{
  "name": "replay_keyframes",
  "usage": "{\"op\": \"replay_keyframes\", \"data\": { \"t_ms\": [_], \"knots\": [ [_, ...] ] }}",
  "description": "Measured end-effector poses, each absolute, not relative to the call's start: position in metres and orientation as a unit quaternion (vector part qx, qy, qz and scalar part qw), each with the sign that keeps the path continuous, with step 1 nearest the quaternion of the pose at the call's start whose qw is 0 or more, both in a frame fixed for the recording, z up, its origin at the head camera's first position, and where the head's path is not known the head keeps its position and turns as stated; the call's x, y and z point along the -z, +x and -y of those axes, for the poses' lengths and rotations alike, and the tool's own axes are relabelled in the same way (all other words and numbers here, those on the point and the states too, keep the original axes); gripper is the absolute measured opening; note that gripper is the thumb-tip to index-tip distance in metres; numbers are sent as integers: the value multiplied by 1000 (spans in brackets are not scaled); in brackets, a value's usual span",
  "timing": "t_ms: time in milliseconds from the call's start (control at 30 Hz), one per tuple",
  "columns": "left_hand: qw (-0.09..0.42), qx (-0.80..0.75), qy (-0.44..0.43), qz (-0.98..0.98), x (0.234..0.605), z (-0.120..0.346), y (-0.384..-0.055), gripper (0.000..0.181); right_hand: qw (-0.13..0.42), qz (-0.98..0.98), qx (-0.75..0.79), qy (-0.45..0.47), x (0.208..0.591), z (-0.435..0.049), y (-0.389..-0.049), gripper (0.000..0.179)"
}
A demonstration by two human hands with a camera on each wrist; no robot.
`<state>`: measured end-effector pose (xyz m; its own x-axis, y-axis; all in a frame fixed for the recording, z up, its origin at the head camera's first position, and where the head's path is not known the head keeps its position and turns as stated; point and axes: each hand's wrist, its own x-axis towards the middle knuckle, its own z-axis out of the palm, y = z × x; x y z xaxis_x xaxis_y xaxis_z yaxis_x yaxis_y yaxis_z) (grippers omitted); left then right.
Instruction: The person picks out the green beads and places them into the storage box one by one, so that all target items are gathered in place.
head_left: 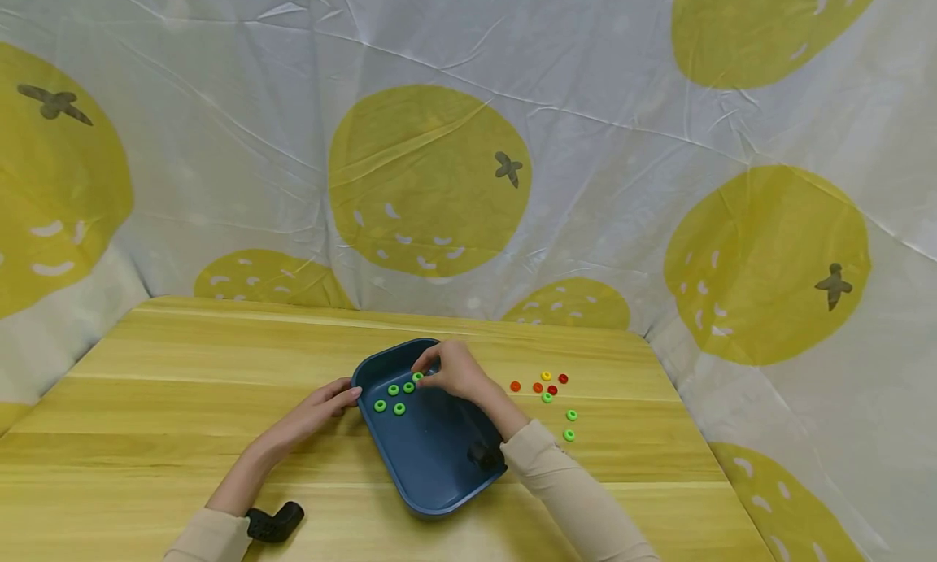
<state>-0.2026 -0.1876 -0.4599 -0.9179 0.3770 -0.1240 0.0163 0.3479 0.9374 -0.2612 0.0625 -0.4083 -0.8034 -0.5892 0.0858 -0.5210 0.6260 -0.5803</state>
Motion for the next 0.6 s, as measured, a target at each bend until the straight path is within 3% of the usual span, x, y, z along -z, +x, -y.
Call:
{"op": "replay_keyframes", "data": {
  "t_ms": [600],
  "knots": [
    [160,-557,125,-806,460,188,-203,59,111,-924,209,-300,428,-48,-256,12]
  ]
}}
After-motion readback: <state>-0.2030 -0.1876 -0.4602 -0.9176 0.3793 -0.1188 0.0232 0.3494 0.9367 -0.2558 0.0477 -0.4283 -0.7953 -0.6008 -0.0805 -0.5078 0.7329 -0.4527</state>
